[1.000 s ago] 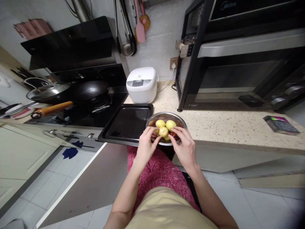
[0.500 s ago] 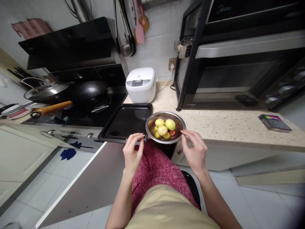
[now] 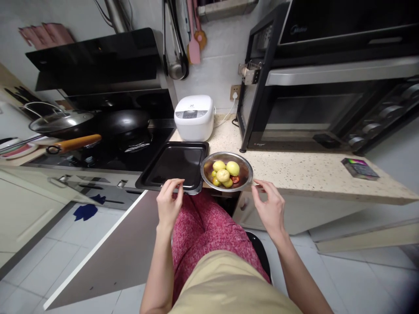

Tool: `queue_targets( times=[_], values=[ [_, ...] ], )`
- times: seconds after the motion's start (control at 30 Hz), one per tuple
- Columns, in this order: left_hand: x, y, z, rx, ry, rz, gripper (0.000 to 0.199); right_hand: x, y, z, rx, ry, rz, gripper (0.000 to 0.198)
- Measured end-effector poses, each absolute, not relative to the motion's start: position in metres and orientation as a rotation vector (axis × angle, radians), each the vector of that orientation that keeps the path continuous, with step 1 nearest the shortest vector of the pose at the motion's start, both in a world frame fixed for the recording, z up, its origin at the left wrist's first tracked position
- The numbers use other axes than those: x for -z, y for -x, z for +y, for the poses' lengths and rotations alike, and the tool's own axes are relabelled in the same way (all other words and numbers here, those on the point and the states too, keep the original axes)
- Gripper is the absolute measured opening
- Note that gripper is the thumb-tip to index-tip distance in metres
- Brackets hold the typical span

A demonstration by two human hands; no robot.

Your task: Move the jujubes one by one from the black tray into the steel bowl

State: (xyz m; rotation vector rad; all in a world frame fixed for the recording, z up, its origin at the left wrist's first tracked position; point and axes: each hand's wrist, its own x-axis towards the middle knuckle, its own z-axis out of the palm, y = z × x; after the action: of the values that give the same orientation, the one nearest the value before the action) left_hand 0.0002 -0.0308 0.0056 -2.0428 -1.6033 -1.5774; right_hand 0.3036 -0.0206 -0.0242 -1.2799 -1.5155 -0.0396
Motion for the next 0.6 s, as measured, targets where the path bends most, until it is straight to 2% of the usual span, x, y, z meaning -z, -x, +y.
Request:
queue_targets(
  times=[0.17, 0.37, 0.6],
  values=[
    [-0.005, 0.003, -0.032, 1.582, 2.065, -1.578, 0.017, 0.03, -0.303, -0.02, 0.035, 1.235, -1.576, 0.025],
    [0.001, 0.0, -0.032, 1.579, 2.119, -1.566, 0.017, 0.034, -0.306, -0.014, 0.144, 1.241, -1.83, 0.039],
    [0.004, -0.006, -0.032, 1.549, 2.207, -1.577, 0.019, 0.031, -0.303, 0.0, 0.171, 1.283, -1.993, 0.021]
  ],
)
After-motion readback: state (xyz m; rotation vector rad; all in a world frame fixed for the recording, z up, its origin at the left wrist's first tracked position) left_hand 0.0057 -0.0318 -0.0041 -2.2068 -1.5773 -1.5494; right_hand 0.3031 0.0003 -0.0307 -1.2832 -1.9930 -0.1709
